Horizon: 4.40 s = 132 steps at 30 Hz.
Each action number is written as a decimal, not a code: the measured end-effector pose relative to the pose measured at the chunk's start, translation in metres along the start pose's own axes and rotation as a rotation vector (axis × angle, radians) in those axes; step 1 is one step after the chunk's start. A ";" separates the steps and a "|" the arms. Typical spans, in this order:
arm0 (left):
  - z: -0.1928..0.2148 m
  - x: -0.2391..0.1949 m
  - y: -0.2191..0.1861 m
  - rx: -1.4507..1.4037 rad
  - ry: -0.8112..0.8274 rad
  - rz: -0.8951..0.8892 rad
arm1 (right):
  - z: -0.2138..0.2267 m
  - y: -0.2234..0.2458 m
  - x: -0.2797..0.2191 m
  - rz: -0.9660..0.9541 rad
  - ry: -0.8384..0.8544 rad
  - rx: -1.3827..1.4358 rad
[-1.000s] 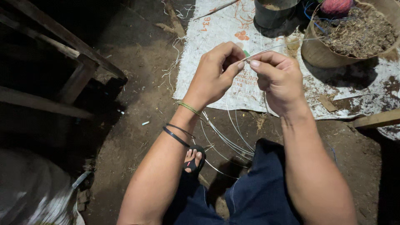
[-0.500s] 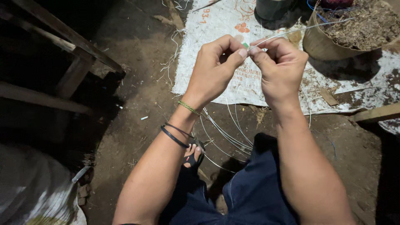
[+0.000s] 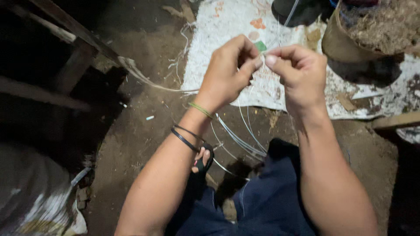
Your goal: The person sits on the floor and bends a thin metal wire into a circular shape using both hands. They then use pliers to cut the wire and continue shaping it.
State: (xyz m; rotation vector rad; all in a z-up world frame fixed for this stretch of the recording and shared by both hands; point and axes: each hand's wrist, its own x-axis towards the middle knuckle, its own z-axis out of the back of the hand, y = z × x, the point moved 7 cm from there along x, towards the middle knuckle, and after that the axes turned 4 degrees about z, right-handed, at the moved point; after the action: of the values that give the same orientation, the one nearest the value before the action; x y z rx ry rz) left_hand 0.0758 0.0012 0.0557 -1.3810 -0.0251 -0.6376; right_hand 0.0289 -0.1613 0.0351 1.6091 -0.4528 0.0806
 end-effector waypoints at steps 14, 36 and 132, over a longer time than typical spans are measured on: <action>0.005 0.008 -0.021 0.301 -0.057 -0.228 | -0.007 -0.014 0.001 -0.161 -0.145 0.204; -0.041 0.015 0.026 -0.054 0.202 0.121 | 0.030 -0.010 0.021 -0.024 -0.124 0.128; 0.006 -0.040 -0.065 0.307 -0.206 -0.253 | -0.001 0.015 -0.014 -0.028 -0.075 0.292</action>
State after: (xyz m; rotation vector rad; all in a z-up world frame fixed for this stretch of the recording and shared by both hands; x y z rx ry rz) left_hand 0.0159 0.0196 0.1005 -1.1478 -0.4516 -0.6670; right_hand 0.0114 -0.1572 0.0450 1.9094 -0.4932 0.0676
